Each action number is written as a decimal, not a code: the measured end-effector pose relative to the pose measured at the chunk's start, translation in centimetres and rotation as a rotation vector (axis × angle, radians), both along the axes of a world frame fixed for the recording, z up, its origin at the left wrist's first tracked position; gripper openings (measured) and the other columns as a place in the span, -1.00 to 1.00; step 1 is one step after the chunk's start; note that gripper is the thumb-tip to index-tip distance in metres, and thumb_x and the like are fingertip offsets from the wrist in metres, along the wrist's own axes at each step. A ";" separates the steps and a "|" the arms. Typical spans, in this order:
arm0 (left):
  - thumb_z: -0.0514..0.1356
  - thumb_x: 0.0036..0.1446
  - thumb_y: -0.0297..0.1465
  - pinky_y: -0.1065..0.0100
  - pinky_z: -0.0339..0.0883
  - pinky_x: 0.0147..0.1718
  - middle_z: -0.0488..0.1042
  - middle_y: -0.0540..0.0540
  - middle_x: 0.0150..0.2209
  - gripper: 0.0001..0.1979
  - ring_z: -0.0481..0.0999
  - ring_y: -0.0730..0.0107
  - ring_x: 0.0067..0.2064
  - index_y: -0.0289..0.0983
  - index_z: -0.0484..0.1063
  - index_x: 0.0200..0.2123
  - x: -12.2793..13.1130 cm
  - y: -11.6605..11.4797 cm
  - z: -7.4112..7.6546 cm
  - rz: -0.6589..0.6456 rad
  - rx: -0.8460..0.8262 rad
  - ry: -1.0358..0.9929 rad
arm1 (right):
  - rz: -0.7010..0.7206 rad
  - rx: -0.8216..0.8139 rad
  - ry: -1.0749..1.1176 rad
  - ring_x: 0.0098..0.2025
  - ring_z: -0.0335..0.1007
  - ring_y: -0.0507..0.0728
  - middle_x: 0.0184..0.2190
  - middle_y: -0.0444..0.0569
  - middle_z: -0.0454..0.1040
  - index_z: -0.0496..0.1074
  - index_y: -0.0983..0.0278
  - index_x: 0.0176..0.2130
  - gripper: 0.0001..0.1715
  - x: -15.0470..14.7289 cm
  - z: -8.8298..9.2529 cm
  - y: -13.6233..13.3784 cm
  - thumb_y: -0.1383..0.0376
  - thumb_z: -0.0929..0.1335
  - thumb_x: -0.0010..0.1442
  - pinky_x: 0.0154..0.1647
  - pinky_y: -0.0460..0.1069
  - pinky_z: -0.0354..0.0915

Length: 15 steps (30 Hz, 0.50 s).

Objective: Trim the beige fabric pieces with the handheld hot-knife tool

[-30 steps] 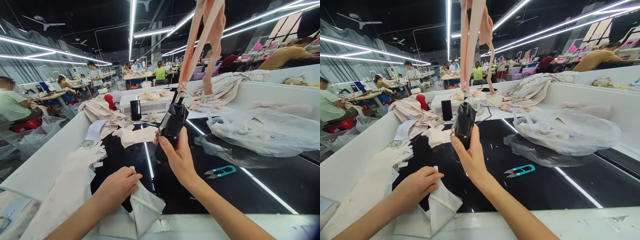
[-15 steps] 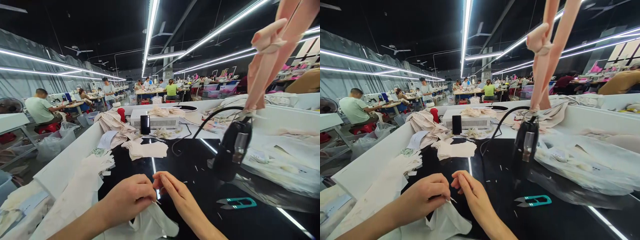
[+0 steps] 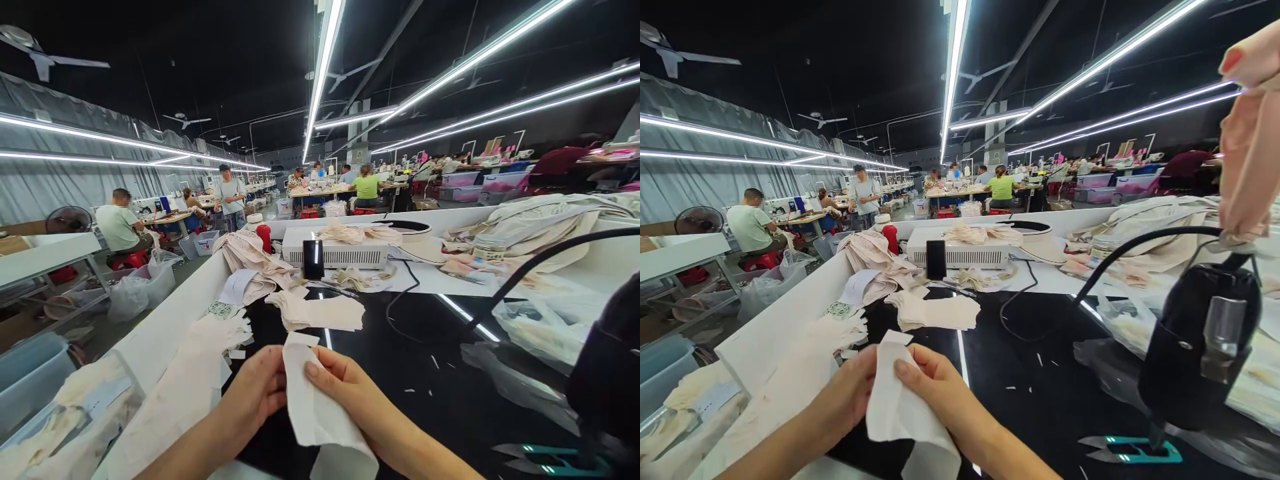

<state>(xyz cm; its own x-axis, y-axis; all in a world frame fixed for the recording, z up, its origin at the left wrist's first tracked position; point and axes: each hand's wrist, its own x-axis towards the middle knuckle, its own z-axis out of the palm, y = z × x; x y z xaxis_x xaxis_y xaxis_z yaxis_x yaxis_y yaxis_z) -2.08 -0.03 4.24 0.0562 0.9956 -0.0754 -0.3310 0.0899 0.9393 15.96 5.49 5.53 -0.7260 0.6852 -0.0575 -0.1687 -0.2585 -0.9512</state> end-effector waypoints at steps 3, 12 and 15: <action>0.31 0.01 0.34 0.14 0.47 -0.02 0.62 -0.23 -0.13 -0.19 0.62 -0.02 -0.02 -0.27 0.55 -0.04 0.6 0.0 -1.3 -0.146 -0.188 -0.194 | 0.012 0.110 -0.109 -0.41 0.31 -0.01 -0.40 -0.15 0.47 0.43 0.28 -0.29 -0.28 -0.3 0.5 1.1 -0.26 0.57 -0.02 -0.38 -0.11 0.20; 0.45 -0.20 0.29 0.45 0.25 -0.48 0.36 0.09 -0.53 -0.25 0.35 0.52 -0.52 -0.28 0.48 -0.32 0.5 3.2 -1.4 0.056 -0.121 0.145 | 0.005 0.326 -0.228 -0.41 0.26 0.02 -0.43 -0.16 0.39 0.40 0.26 -0.29 -0.17 -0.8 -0.8 4.6 -0.43 0.43 0.00 -0.44 -0.08 0.17; 0.47 -0.33 0.30 0.49 0.06 -0.60 0.18 0.19 -0.62 -0.24 0.13 0.63 -0.61 -0.25 0.35 -0.46 0.2 5.6 -1.0 0.102 -0.091 0.216 | -0.037 0.346 -0.240 -0.40 0.31 0.05 -0.40 -0.13 0.45 0.41 0.25 -0.23 -0.15 -0.4 -1.0 6.1 -0.43 0.44 -0.03 -0.43 -0.07 0.20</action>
<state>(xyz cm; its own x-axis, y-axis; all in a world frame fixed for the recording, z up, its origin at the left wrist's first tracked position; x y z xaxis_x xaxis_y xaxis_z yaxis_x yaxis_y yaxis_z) -1.87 5.55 3.21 -0.0716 0.9839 -0.1638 -0.1350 0.1532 0.9789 15.59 11.56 4.50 -0.6944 0.7194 0.0161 0.0655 0.0855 -0.9942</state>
